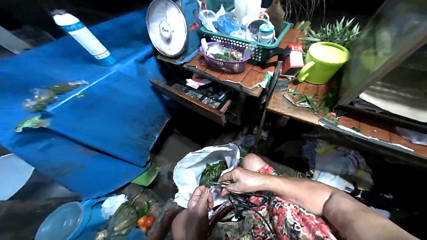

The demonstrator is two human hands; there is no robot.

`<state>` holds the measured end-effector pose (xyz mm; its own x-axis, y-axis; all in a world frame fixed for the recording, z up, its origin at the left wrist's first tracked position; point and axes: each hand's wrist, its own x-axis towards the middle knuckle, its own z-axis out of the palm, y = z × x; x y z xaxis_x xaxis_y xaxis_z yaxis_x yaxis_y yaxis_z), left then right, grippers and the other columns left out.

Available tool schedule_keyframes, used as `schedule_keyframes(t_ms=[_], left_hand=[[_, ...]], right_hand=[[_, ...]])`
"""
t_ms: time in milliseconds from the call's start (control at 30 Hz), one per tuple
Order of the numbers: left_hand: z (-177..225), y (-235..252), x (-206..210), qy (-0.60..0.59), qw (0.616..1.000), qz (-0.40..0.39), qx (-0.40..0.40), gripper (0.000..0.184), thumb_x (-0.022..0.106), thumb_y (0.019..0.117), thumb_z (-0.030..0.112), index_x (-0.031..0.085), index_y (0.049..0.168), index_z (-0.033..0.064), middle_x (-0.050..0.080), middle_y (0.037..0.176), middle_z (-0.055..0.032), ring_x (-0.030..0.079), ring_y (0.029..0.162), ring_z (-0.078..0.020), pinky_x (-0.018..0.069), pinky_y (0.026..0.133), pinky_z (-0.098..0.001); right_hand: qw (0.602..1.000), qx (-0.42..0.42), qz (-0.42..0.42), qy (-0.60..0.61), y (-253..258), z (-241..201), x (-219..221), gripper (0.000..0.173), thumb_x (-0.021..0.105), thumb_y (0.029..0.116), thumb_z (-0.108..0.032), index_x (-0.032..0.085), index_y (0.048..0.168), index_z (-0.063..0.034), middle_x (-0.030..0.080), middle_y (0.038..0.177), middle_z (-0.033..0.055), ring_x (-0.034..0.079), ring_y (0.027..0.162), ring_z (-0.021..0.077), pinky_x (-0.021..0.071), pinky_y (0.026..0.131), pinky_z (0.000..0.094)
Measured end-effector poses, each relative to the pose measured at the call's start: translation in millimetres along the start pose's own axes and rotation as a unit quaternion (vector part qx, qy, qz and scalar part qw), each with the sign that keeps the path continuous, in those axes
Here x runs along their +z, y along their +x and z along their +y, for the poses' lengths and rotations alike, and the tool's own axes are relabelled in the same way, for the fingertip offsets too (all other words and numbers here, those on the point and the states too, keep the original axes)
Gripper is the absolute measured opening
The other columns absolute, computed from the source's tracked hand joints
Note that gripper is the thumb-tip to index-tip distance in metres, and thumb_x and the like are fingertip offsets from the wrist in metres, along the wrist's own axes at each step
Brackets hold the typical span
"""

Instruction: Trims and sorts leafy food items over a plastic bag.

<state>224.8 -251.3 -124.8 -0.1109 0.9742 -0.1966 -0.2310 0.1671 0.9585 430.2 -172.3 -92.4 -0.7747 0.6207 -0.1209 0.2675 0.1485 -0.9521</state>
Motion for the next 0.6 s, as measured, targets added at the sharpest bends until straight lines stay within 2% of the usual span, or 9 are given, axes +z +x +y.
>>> schedule_keyframes(t_ms=[133,200,267,333,367,433,533,600], left_hand=[[0,1,1,0.02,0.999,0.037,0.003,0.021,0.039,0.1025,0.007,0.058,0.096,0.0094,0.059,0.062,0.0079,0.054,0.05,-0.0001,0.0473,0.05,-0.0152],[-2,5,1,0.04,0.998,0.046,0.006,0.022,0.039,0.1028,0.005,0.056,0.116,0.002,0.066,0.072,0.0053,0.059,0.054,-0.0014,0.0519,0.053,-0.0169],[-6,11,-3,0.086,0.996,0.039,-0.007,0.042,0.039,0.1039,0.008,0.038,0.144,-0.005,0.073,0.096,-0.0031,0.065,0.063,-0.0044,0.0539,0.057,-0.0192],[-10,14,-7,0.132,0.99,0.032,-0.037,0.058,0.043,0.1032,0.011,0.023,0.156,-0.0015,0.066,0.127,-0.0108,0.069,0.077,-0.0077,0.0554,0.062,-0.023],[-12,14,-9,0.153,0.986,0.036,-0.05,0.061,0.045,0.1024,0.012,0.022,0.158,0.0002,0.059,0.137,-0.0137,0.068,0.082,-0.0095,0.0553,0.064,-0.0248],[-16,12,-16,0.18,0.98,0.055,-0.061,0.06,0.049,0.1016,0.011,0.029,0.157,0.0018,0.051,0.146,-0.0164,0.068,0.088,-0.0108,0.0554,0.067,-0.0257],[-24,8,-31,0.196,0.973,0.106,-0.062,0.049,0.053,0.1028,0.01,0.042,0.149,-0.0008,0.056,0.136,-0.0153,0.067,0.085,-0.0083,0.0566,0.067,-0.0246],[-29,5,-45,0.209,0.965,0.142,-0.063,0.042,0.053,0.1037,0.01,0.046,0.143,-0.0023,0.059,0.124,-0.0127,0.066,0.081,-0.0067,0.0563,0.065,-0.0237]], right_hand=[[0.998,0.026,0.057,0.0,-6,-5,-5,0.031,0.061,0.1008,-0.01,0.063,0.129,0.0034,0.07,0.11,0.0198,0.068,0.098,0.0258,0.0531,0.092,0.0437],[0.995,0.029,0.086,-0.033,-12,-7,-12,0.031,0.057,0.1013,-0.007,0.063,0.13,0.0035,0.069,0.116,0.0213,0.067,0.106,0.029,0.0512,0.098,0.0454],[0.987,0.022,0.121,-0.1,-22,-9,-23,0.032,0.055,0.1019,-0.008,0.064,0.131,0.0016,0.068,0.123,0.0204,0.065,0.115,0.0296,0.0489,0.103,0.0459],[0.969,0.022,0.172,-0.174,-33,-9,-38,0.032,0.055,0.1016,-0.01,0.064,0.131,-0.0026,0.067,0.126,0.0166,0.065,0.118,0.0276,0.0505,0.104,0.0473],[0.958,0.024,0.202,-0.2,-40,-12,-49,0.032,0.056,0.1013,-0.01,0.065,0.131,-0.0027,0.068,0.126,0.0169,0.065,0.118,0.0281,0.0509,0.104,0.0478],[0.927,0.028,0.265,-0.264,-56,-14,-75,0.032,0.059,0.0993,-0.009,0.067,0.13,-0.0032,0.07,0.119,0.0165,0.067,0.113,0.0282,0.0524,0.102,0.0474],[0.839,0.019,0.36,-0.408,-87,-10,-122,0.03,0.065,0.0964,-0.009,0.067,0.126,-0.0023,0.071,0.109,0.0167,0.069,0.105,0.0311,0.0556,0.096,0.048],[0.78,0.072,0.401,-0.476,-107,-7,-154,0.031,0.061,0.0989,-0.012,0.065,0.128,-0.0008,0.07,0.109,0.0207,0.069,0.104,0.0369,0.0555,0.094,0.0522]])
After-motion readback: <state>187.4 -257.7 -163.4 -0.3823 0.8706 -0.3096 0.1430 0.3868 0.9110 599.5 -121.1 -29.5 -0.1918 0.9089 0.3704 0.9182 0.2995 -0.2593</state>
